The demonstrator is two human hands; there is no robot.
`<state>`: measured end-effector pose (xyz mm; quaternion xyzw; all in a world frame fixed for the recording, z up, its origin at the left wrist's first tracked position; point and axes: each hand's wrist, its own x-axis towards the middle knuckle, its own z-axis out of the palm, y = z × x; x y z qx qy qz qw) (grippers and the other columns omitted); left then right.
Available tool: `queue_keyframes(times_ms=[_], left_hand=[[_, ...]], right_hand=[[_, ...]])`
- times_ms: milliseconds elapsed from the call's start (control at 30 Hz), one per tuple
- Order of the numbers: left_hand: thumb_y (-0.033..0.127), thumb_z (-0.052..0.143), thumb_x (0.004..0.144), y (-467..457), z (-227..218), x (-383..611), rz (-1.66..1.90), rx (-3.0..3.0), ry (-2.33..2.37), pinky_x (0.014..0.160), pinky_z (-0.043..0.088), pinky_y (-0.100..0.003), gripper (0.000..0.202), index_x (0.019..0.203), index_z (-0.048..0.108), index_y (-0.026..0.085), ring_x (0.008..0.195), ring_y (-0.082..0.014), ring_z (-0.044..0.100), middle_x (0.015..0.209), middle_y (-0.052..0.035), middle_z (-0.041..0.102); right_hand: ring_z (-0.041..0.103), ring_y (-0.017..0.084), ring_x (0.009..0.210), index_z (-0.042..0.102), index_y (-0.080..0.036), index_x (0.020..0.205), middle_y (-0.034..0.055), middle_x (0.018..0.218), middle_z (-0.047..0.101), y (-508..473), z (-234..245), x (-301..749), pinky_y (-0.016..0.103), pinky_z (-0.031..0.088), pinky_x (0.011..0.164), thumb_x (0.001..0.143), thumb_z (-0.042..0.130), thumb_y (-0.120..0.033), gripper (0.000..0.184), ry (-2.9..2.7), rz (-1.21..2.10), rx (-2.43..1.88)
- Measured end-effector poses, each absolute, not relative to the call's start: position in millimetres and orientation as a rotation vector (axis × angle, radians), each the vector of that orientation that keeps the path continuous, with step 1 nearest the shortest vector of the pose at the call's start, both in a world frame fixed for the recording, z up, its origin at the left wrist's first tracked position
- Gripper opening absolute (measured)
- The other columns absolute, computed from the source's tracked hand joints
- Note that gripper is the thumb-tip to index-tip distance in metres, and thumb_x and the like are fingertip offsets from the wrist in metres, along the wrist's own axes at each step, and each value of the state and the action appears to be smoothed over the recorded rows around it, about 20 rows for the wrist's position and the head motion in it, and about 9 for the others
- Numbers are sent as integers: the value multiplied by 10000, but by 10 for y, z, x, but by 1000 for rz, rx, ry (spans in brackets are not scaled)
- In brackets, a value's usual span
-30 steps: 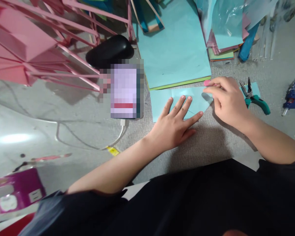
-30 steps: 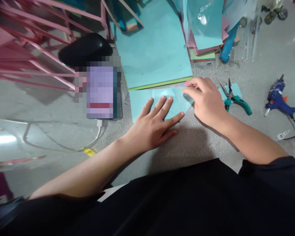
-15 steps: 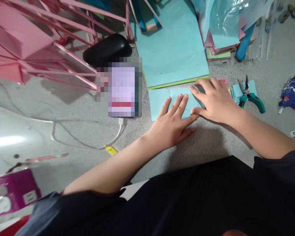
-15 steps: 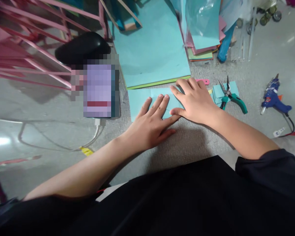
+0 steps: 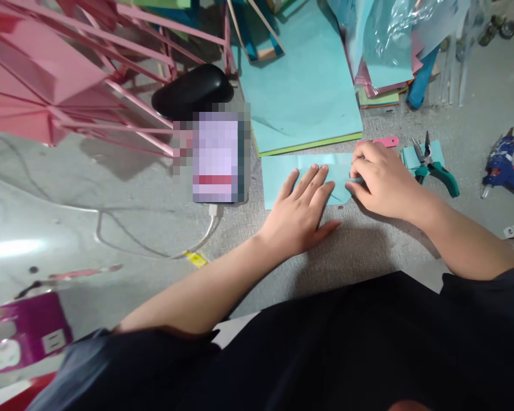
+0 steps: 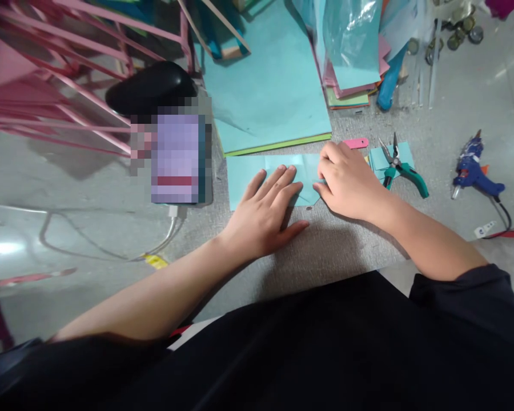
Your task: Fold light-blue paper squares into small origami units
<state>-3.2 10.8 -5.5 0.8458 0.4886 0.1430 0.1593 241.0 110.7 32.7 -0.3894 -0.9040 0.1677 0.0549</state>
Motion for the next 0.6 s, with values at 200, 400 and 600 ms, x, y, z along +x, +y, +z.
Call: queue_keyframes(times_ms=[200, 400, 600], left_hand=[[500, 725, 1063, 86, -83, -20, 600, 2422, 1463, 1363, 387, -703, 551, 1530, 642, 219, 1670, -460, 518, 1766, -224, 573], [456, 741, 1053, 22, -99, -66, 816, 2589, 1655, 967, 530, -528, 341, 1378, 751, 353, 1083, -339, 708, 1313, -117, 812], [196, 719, 990, 100, -75, -97, 1237, 2511, 1482, 703, 454, -375, 295, 1262, 784, 292, 748, -209, 646, 914, -33, 758]], right_hand=[[637, 344, 1151, 646, -244, 866, 131, 1180, 721, 1072, 383, 2387, 577, 503, 1060, 1051, 598, -256, 192, -2576, 815, -1003], [701, 340, 1171, 749, -256, 960, 123, 1298, 797, 921, 522, 2349, 597, 518, 1094, 1092, 586, -371, 239, -2405, 844, -927], [701, 369, 1368, 773, -277, 1271, 148, 1489, 754, 891, 539, 2416, 632, 541, 1180, 1098, 583, -638, 443, -2342, 789, -788]])
